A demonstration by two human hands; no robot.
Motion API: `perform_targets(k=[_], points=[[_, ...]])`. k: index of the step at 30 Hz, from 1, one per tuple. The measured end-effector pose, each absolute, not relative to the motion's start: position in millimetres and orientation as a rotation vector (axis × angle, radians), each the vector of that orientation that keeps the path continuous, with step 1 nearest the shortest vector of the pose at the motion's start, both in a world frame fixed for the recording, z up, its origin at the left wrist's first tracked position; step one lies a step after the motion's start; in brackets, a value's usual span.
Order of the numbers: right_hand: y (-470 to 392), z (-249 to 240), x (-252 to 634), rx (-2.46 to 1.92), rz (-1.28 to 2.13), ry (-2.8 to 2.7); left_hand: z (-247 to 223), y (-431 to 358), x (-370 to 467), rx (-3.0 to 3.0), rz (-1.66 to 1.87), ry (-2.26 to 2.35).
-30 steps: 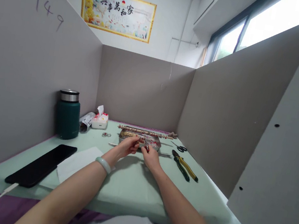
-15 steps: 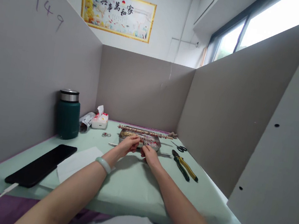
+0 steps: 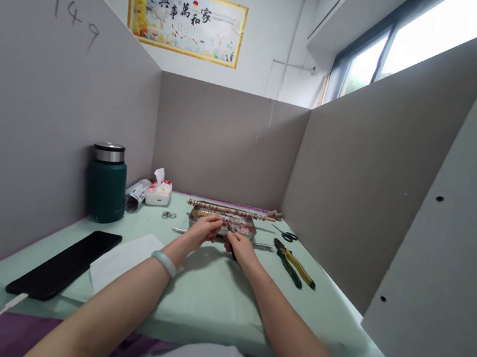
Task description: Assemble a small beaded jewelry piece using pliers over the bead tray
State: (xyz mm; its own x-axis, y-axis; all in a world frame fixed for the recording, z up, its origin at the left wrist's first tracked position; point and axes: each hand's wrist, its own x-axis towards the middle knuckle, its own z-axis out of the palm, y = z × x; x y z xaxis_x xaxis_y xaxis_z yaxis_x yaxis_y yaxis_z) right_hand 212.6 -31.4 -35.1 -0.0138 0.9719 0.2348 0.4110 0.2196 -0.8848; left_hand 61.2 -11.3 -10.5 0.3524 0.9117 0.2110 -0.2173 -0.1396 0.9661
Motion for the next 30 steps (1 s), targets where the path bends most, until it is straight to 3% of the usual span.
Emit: perform_targets(k=[30], points=[[-35.3,-32.2,211.5,-1.399,0.454,-1.752,-14.9,-9.6,67.9,1.484,1.199,0.797]])
